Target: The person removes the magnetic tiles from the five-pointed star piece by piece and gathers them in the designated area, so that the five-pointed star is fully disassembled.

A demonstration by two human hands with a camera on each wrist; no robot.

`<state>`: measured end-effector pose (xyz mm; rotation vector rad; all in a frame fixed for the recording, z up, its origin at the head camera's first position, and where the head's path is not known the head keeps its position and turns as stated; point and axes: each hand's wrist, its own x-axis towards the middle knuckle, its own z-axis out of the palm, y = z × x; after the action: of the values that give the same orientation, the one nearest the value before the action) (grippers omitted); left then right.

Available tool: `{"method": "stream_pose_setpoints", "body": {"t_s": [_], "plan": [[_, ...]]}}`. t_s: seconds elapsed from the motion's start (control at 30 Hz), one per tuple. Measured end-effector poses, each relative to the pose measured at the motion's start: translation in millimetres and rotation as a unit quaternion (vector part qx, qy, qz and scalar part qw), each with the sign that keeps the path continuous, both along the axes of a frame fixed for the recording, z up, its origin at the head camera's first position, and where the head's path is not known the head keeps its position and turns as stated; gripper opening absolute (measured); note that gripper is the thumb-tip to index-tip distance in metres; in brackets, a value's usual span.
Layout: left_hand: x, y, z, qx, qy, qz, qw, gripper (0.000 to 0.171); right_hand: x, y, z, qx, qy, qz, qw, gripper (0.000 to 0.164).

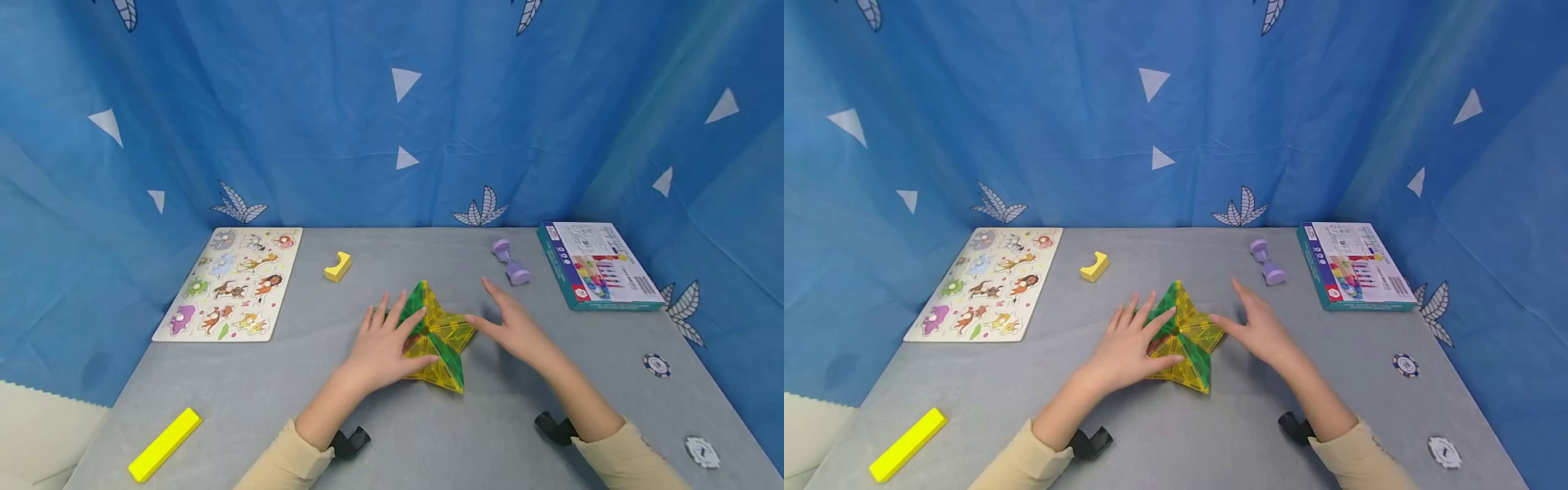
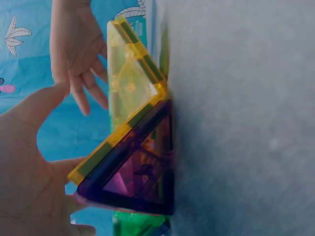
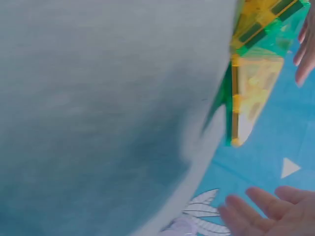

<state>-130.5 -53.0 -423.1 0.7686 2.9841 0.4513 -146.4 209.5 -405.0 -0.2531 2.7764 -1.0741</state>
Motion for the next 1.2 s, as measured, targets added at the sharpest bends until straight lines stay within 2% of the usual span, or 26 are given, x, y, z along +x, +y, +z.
{"method": "stream_pose_setpoints", "body": {"t_s": [0.1, 0.23, 0.43, 0.83, 0.97, 1.13, 1.2], "plan": [[-0.7, 0.7, -4.1, 0.015, -0.005, -0.002, 0.9999, 0.076, -2.0, 8.1, -6.3, -0.048, -0.043, -0.009, 0.998, 0.08], [-1.9, 1.0, -7.6, 0.04, -0.009, -0.002, 0.9992, 0.058, -5.0, 16.0, -16.0, -0.107, -0.086, -0.011, 0.991, 0.06], [-4.4, 0.6, -12.5, 0.062, 0.007, -0.005, 0.998, 0.04, -9.7, 16.2, -25.1, -0.156, -0.147, -0.023, 0.976, 0.045], [-6.9, 4.7, -19.4, 0.048, -0.013, -0.031, 0.9983, 0.045, -7.7, 11.0, -27.3, -0.186, -0.178, -0.038, 0.966, 0.034], [-7.3, 8.1, -20.9, 0.066, -0.028, -0.027, 0.997, 0.043, -6.2, 11.3, -29.5, -0.225, -0.22, -0.041, 0.948, 0.034], [-7.9, 12.6, -21.0, 0.089, -0.048, -0.018, 0.9948, 0.04, -5.4, 12.6, -34.0, -0.313, -0.282, -0.034, 0.906, 0.032], [-8.1, 13.8, -20.7, 0.09, -0.05, -0.017, 0.9946, 0.039, -5.0, 13.1, -35.6, -0.331, -0.282, -0.044, 0.899, 0.03]]}}
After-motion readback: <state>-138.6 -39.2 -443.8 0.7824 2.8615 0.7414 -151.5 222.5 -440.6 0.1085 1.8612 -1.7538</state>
